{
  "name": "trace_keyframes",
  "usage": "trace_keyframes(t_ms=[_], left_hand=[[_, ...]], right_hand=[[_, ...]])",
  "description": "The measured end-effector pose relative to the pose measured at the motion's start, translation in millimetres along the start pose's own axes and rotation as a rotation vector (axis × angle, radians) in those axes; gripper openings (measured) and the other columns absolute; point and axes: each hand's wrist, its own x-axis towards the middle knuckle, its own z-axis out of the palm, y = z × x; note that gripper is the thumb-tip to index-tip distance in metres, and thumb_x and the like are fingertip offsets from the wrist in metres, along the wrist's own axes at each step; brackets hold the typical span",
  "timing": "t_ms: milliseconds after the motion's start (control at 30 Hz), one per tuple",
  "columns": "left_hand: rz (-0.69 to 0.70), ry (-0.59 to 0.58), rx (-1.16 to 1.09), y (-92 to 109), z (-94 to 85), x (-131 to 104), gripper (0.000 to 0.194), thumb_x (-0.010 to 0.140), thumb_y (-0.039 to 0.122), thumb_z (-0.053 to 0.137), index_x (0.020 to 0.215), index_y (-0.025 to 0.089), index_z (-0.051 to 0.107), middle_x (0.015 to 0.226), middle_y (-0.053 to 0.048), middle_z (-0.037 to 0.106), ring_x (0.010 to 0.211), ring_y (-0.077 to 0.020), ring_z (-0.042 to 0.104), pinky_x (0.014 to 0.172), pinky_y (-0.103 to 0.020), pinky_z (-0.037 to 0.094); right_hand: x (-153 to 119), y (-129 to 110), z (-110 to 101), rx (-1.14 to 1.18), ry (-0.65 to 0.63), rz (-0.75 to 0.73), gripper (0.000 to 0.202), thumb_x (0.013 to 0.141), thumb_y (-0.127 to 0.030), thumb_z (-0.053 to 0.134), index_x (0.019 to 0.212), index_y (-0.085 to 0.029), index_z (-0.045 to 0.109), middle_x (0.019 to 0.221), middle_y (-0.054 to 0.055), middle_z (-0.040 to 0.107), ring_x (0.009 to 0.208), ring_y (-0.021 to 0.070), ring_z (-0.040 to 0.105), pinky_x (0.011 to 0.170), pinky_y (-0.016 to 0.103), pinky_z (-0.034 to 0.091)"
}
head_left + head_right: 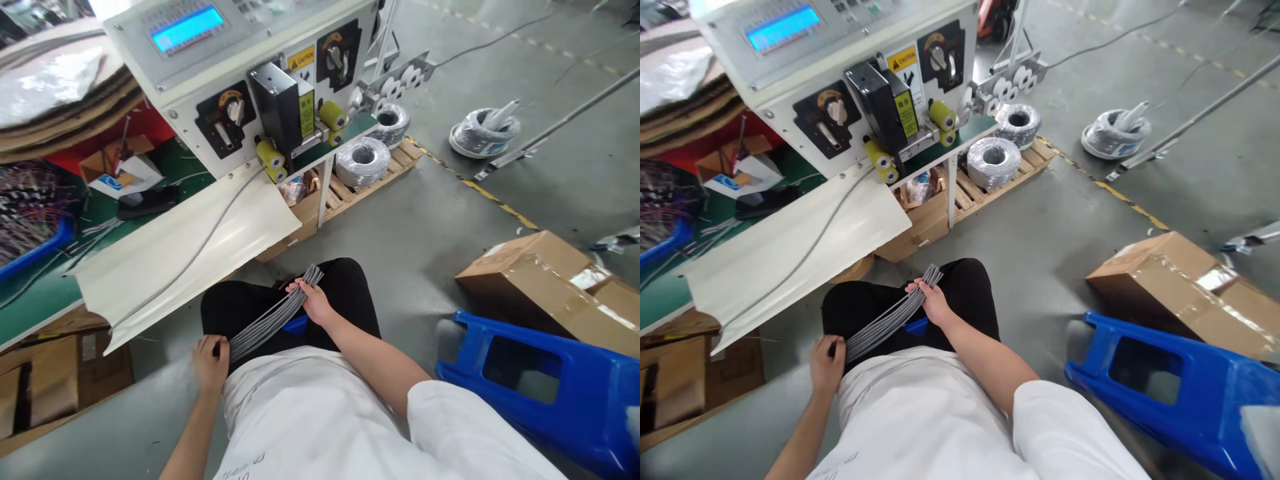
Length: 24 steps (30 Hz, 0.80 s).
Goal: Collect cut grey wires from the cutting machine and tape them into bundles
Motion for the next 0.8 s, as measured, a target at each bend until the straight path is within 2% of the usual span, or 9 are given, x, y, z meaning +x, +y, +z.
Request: trace_keyframes(t_ms=[100, 233, 333, 400, 433, 533, 600, 700, 800], left_hand=[[0.093, -0.028, 0.021, 4, -3.9, 1, 0.023, 0.092, 0.028, 0.047, 0.072, 0.021, 0.054, 0.074, -0.001, 0.057, 0.077, -0.0169, 0.054, 0.073, -0.029, 0.041], [0.303, -0.021, 0.216, 22, -20.6, 16, 0.024, 0.089, 0.024, 0.051, 0.065, 0.021, 0.053, 0.066, 0.000, 0.055, 0.071, -0.0157, 0.054, 0.066, -0.028, 0.038], [0.509, 0.051, 0.178, 58, -41.4, 44, 0.014, 0.085, 0.020, 0.056, 0.071, 0.021, 0.059, 0.069, -0.001, 0.059, 0.072, -0.0155, 0.056, 0.069, -0.029, 0.042], [0.611, 0.165, 0.085, 91, -58.1, 70, 0.007, 0.082, 0.017, 0.059, 0.084, 0.021, 0.064, 0.080, -0.002, 0.065, 0.079, -0.0165, 0.058, 0.077, -0.030, 0.045], [0.629, 0.247, 0.054, 108, -66.6, 84, 0.012, 0.080, 0.016, 0.061, 0.090, 0.022, 0.065, 0.086, -0.004, 0.066, 0.084, -0.0180, 0.060, 0.082, -0.032, 0.046], [0.543, 0.422, 0.059, 150, -87.2, 132, 0.030, 0.081, 0.021, 0.060, 0.110, 0.020, 0.065, 0.106, -0.011, 0.063, 0.106, -0.0268, 0.057, 0.098, -0.044, 0.043], [0.451, 0.418, 0.078, 165, -92.6, 159, 0.044, 0.083, 0.027, 0.058, 0.126, 0.016, 0.059, 0.119, -0.017, 0.057, 0.120, -0.0326, 0.050, 0.105, -0.051, 0.037], [0.385, 0.387, 0.104, 170, -86.8, 184, 0.063, 0.086, 0.039, 0.056, 0.140, 0.008, 0.045, 0.127, -0.023, 0.051, 0.124, -0.0361, 0.044, 0.107, -0.054, 0.035], [0.358, 0.398, 0.128, 164, -76.4, 189, 0.070, 0.086, 0.046, 0.056, 0.143, 0.007, 0.042, 0.125, -0.022, 0.053, 0.121, -0.0372, 0.046, 0.106, -0.056, 0.036]], right_hand=[[-2, -2, 2, 0.020, -0.018, 0.002, 0.031, 0.073, -0.036, 0.080, 0.094, -0.017, 0.066, 0.082, 0.003, 0.072, 0.087, 0.0227, 0.071, 0.081, 0.037, 0.054], [-3, -2, 3, 0.063, -0.096, 0.012, 0.026, 0.076, -0.036, 0.078, 0.091, -0.019, 0.066, 0.075, -0.002, 0.065, 0.081, 0.0188, 0.068, 0.081, 0.035, 0.052], [-3, 1, 4, 0.059, -0.104, 0.006, 0.026, 0.078, -0.037, 0.076, 0.093, -0.019, 0.065, 0.073, -0.002, 0.062, 0.075, 0.0170, 0.066, 0.078, 0.034, 0.052], [-5, 3, 5, 0.048, -0.102, 0.008, 0.028, 0.078, -0.039, 0.077, 0.092, -0.018, 0.065, 0.070, -0.003, 0.060, 0.070, 0.0165, 0.065, 0.075, 0.034, 0.052], [-5, 3, 6, 0.042, -0.106, 0.015, 0.029, 0.077, -0.040, 0.077, 0.092, -0.018, 0.064, 0.068, -0.003, 0.059, 0.069, 0.0164, 0.064, 0.074, 0.035, 0.052], [-7, 4, 7, 0.022, -0.120, 0.017, 0.032, 0.075, -0.042, 0.078, 0.089, -0.018, 0.063, 0.067, -0.004, 0.058, 0.067, 0.0162, 0.064, 0.075, 0.036, 0.052], [-8, 3, 4, 0.005, -0.111, 0.003, 0.033, 0.075, -0.043, 0.079, 0.088, -0.017, 0.063, 0.068, -0.003, 0.059, 0.067, 0.0165, 0.064, 0.076, 0.036, 0.052], [-7, 3, -1, -0.029, -0.074, 0.006, 0.036, 0.073, -0.045, 0.079, 0.088, -0.017, 0.063, 0.070, -0.002, 0.062, 0.070, 0.0183, 0.067, 0.075, 0.036, 0.052], [-4, 3, -5, -0.072, -0.040, 0.036, 0.040, 0.072, -0.047, 0.079, 0.089, -0.014, 0.064, 0.074, 0.002, 0.067, 0.073, 0.0205, 0.069, 0.075, 0.037, 0.053]])
